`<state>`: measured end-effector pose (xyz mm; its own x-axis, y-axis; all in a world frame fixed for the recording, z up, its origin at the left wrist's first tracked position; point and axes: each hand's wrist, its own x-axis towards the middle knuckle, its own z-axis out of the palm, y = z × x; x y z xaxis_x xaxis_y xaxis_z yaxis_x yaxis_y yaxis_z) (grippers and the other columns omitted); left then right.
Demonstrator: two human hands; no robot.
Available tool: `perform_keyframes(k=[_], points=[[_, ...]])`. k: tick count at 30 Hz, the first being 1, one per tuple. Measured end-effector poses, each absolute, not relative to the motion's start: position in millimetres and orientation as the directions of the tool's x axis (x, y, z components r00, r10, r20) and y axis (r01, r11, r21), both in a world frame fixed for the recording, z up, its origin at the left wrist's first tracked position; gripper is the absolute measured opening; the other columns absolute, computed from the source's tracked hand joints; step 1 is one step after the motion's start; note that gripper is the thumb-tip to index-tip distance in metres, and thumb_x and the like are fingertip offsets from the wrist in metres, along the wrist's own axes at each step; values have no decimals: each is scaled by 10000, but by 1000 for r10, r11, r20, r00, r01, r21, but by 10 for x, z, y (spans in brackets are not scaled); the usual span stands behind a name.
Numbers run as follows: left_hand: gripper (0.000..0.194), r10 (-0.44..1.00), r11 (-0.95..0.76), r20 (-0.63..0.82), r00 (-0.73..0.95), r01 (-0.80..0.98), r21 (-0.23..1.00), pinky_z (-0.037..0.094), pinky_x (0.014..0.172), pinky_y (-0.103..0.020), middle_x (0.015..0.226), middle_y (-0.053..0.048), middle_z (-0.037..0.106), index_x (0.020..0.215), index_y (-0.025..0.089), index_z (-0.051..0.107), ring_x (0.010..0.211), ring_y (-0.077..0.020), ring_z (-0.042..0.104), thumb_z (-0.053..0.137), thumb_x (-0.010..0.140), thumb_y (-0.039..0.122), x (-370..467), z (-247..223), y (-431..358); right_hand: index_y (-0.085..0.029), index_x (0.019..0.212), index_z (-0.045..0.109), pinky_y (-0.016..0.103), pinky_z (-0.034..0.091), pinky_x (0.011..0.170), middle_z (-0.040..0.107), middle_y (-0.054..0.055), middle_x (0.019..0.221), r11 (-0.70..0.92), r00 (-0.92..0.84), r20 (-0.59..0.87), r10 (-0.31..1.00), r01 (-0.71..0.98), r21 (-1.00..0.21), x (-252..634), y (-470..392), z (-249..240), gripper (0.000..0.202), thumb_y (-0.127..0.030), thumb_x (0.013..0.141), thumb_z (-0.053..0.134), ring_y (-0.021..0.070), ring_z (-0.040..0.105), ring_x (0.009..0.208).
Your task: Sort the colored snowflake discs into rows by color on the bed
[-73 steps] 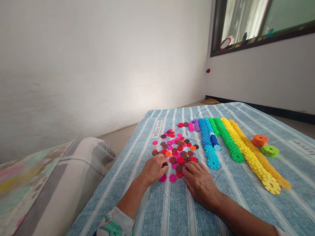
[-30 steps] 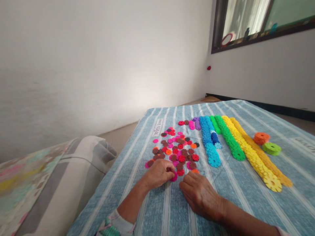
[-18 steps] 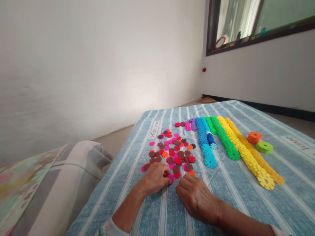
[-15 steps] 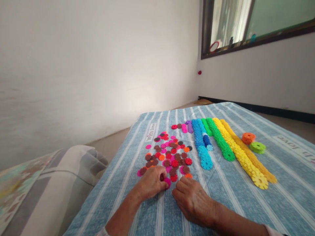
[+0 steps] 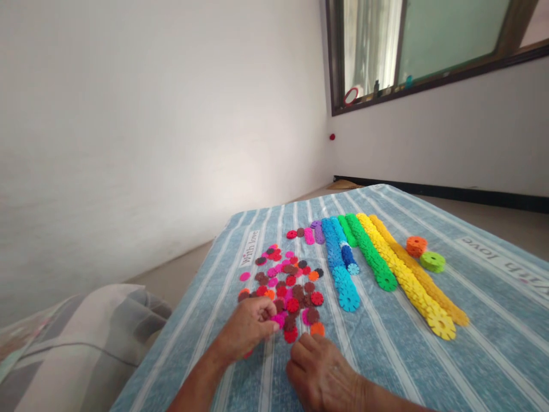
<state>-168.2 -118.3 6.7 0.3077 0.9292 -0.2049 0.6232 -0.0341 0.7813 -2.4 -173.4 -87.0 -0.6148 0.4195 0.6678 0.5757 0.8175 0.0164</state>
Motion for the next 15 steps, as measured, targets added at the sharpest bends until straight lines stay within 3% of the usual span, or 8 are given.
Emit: perform_keyframes(k=[9, 15], points=[[42, 949, -237, 25, 314, 657, 716, 391, 489, -198, 508, 38, 566, 667, 153, 576, 488, -96, 537, 584, 652, 192, -1127, -1, -79, -207, 559, 433, 264, 189, 414, 426, 19, 536, 783, -400, 882, 250, 619, 59, -229, -1559, -1056, 261, -164, 804, 514, 167, 370, 521], [105, 963, -269, 132, 237, 774, 573, 401, 522, -202, 517, 29, 585, 713, 131, 647, 523, -105, 562, 589, 632, 96, -725, -197, 641, -210, 555, 438, 266, 174, 383, 400, 3, 489, 756, -349, 881, 319, 654, -15, -389, -1444, -1228, 272, -215, 805, 545, 157, 354, 490]])
